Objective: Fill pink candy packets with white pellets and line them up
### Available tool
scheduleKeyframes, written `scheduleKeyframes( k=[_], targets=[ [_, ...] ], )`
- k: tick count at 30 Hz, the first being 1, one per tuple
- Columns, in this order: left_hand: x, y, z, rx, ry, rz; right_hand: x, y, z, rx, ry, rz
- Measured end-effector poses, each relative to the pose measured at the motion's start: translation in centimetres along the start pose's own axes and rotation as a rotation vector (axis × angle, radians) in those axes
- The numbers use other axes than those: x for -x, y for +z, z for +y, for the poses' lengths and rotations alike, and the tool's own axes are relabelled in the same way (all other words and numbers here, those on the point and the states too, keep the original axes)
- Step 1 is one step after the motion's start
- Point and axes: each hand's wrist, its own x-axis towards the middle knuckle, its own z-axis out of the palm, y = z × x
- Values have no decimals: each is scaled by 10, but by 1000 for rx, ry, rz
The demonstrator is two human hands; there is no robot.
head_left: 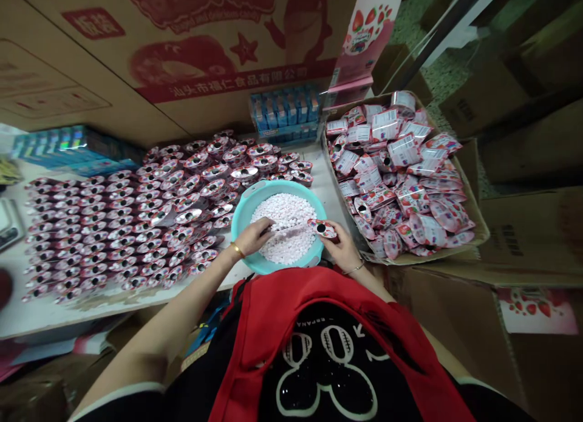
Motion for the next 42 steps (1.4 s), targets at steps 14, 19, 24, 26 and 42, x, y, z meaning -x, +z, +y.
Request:
scheduleKeyframes(
  k=[14, 19, 24, 26, 42],
  targets=[
    [-14, -60, 123, -733, -131, -262, -19, 41, -7, 130, -258, -124],
    [-18, -60, 146, -794, -104, -261, -20, 42, -1, 91, -261, -98],
    [-18, -54, 73, -693, -179, -63, -18, 28, 5, 28, -184, -13],
    [-21, -41, 30, -654, -286, -57, -16, 18, 5, 26, -126, 36],
    [-45, 56, -10, -14, -131, -104, -2, -11, 9, -54, 72, 186]
  ],
)
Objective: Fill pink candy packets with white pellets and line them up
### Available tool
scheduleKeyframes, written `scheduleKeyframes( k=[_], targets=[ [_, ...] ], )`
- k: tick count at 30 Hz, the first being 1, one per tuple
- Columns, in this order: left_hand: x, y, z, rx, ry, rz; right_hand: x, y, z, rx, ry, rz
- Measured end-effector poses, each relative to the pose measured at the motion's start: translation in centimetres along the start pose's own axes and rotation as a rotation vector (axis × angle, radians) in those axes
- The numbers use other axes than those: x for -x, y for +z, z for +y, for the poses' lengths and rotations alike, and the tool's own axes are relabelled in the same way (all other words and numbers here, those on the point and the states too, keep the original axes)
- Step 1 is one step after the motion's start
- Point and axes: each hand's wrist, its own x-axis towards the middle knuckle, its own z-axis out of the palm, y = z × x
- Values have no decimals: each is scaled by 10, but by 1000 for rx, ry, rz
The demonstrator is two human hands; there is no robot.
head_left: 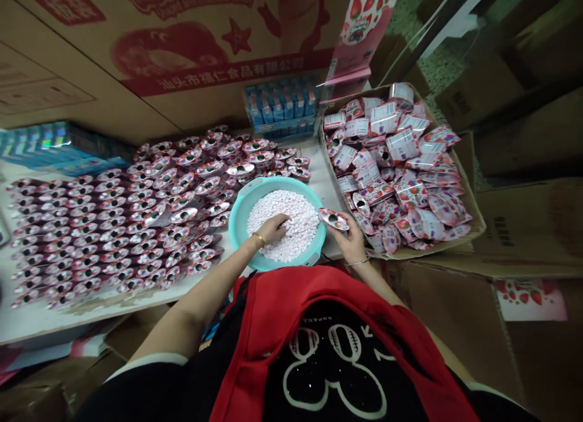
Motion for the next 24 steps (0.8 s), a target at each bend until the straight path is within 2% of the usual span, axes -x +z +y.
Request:
scheduleKeyframes(
  k=[5, 8, 11, 14, 19, 22, 24],
  targets=[
    [36, -47, 17, 74, 114, 90, -2, 7, -5, 90, -81, -3],
    [52, -79, 36, 2, 160, 77, -5, 18, -9, 130, -165, -66],
    [59, -100, 57, -133, 166, 24, -7, 31, -11, 140, -228, -145],
    [60, -110, 82, -319, 108, -33, -7, 43, -12, 151, -274, -200],
    [58, -111, 127, -621, -51, -75, -3, 55, -12, 170, -308, -233],
    [58, -112, 147, -643, -52, -84, -2, 57, -9, 153, -297, -243],
    [60, -116, 153, -626, -30, -77, -3, 56, -7, 122, -285, -243]
  ],
)
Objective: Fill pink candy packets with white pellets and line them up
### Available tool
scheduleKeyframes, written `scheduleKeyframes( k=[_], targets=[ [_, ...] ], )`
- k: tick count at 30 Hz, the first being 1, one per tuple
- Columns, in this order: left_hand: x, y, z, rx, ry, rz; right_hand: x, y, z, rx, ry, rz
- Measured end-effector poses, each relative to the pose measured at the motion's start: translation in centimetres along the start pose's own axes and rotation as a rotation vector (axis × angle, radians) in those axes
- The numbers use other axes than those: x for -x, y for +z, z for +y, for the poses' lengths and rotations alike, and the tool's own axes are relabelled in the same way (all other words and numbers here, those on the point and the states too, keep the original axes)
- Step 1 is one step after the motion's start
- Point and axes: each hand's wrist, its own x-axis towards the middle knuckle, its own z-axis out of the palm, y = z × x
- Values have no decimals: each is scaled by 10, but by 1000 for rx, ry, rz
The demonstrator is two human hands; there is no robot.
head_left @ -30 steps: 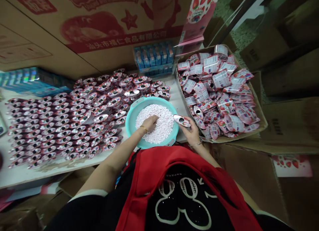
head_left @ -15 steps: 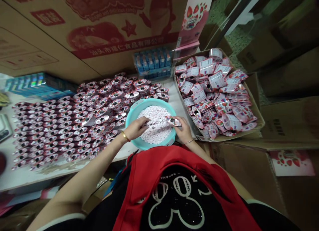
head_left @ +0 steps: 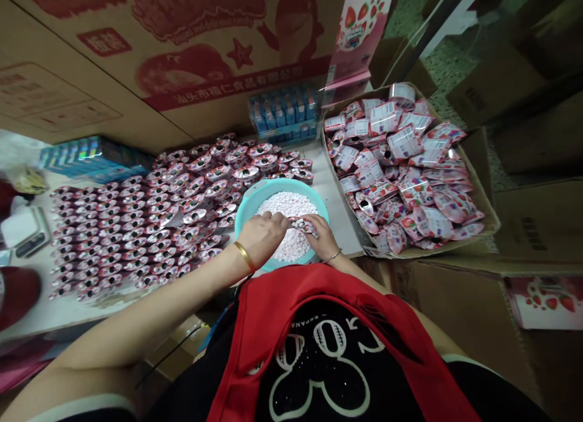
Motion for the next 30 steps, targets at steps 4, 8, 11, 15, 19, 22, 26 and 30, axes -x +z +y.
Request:
scheduleKeyframes(
  k=[4, 8, 11, 15, 19, 22, 26, 30],
  targets=[
    [5, 1, -17, 64, 33, 96, 0, -3, -4, -82, 13, -4],
    [-2, 33, -36, 255, 118, 174, -2, -1, -24, -109, 16, -147],
    [-5, 59, -37, 354, 168, 151, -6, -4, -41, -123, 12, -267],
    [25, 72, -50, 422, 60, 248, -10, -55, -39, -31, 59, -76],
    [74, 87, -91, 387, -294, 460, -12, -137, 13, 439, 183, -10],
    [94, 114, -124, 332, -491, 490, -10, -167, 49, 724, 406, -317],
    [90, 149, -153, 486, -678, 508, -12, -155, 55, 894, 499, -479],
    [84, 164, -167, 582, -753, 515, -14, -148, 43, 912, 482, -514]
  ],
)
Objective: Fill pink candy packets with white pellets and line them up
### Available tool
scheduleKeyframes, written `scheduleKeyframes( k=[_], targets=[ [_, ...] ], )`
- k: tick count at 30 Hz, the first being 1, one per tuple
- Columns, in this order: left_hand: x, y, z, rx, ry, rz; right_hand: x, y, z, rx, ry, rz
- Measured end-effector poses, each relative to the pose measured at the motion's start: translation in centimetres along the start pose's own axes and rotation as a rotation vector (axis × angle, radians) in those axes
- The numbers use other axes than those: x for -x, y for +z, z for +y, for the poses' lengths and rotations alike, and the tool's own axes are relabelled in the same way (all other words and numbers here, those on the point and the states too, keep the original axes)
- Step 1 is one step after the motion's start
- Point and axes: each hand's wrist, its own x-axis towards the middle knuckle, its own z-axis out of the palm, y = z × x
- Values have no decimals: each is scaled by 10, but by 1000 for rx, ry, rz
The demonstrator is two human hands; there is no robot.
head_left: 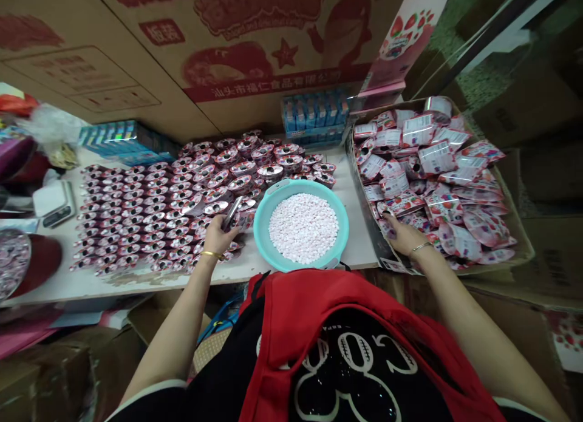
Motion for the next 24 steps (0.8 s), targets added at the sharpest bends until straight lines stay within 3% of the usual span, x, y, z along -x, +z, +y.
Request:
scheduleKeyframes(
  k=[4, 8, 12, 15, 16, 18, 21, 24],
  targets=[
    [1, 11, -8, -61, 9, -66, 16, -5, 18, -210, 33, 79],
    [-3, 35, -8, -164, 55, -116, 36, -12, 24, -819, 56, 350],
    [-5, 46, 3, -151, 137, 13, 54, -27, -9, -1432, 5, 473],
    [1, 38, 18, -101, 248, 95, 58, -31, -42, -1703, -45, 417],
    [5, 34, 25, -92, 313, 36, 59, -30, -51, -1761, -56, 379],
    [12, 31, 43, -134, 447, -219, 59, -23, -67, -1822, -56, 286],
    [16, 43, 69, -347, 484, -599, 57, -8, -82, -1802, -61, 160],
    [14, 73, 88, -448, 426, -699, 55, 5, -87, -1695, -97, 142]
  ],
)
